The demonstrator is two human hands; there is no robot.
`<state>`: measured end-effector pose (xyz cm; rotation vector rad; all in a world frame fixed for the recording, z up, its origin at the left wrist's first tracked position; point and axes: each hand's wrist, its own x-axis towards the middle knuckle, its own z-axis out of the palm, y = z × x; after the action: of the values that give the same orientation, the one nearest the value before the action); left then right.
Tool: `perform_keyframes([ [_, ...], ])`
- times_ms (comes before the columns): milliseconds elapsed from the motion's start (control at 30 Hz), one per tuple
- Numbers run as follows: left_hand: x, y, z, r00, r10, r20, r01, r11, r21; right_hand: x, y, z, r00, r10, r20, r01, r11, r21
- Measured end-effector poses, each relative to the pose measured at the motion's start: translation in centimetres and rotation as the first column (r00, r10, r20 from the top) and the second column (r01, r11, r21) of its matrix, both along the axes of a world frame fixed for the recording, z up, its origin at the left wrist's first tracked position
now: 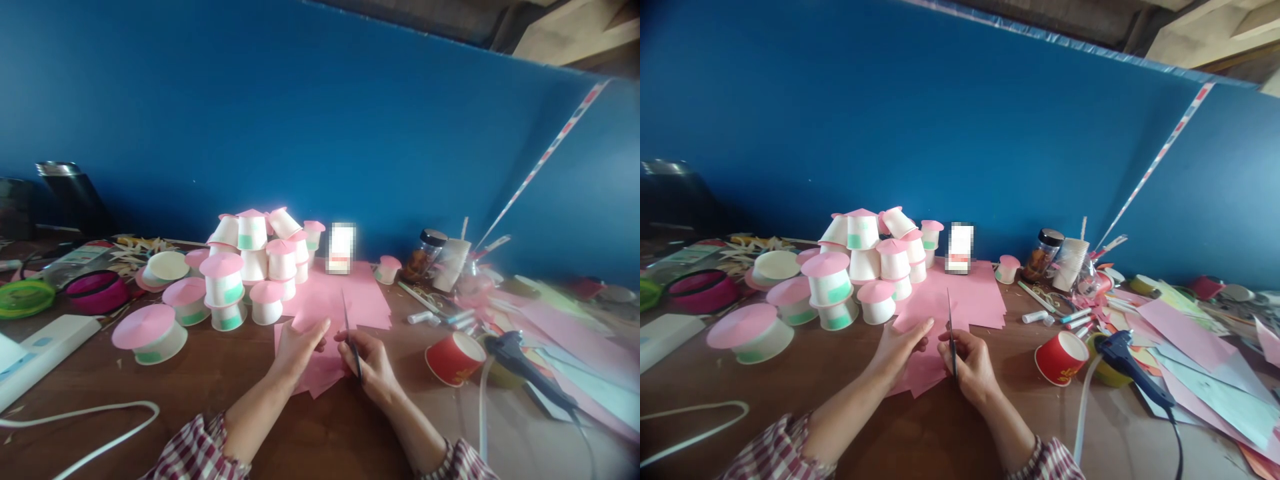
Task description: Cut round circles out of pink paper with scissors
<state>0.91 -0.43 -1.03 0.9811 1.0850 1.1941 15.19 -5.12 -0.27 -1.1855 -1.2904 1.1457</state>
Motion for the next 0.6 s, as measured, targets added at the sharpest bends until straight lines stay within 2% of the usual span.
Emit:
perform_keyframes([
  [600, 0.0, -0.4, 1.3, 0.999, 0.003, -0.055, 0.000, 0.999, 0.047, 0.2, 0.0, 0.2, 1.000, 0.008, 0.022, -0.008, 1.000, -0.001],
])
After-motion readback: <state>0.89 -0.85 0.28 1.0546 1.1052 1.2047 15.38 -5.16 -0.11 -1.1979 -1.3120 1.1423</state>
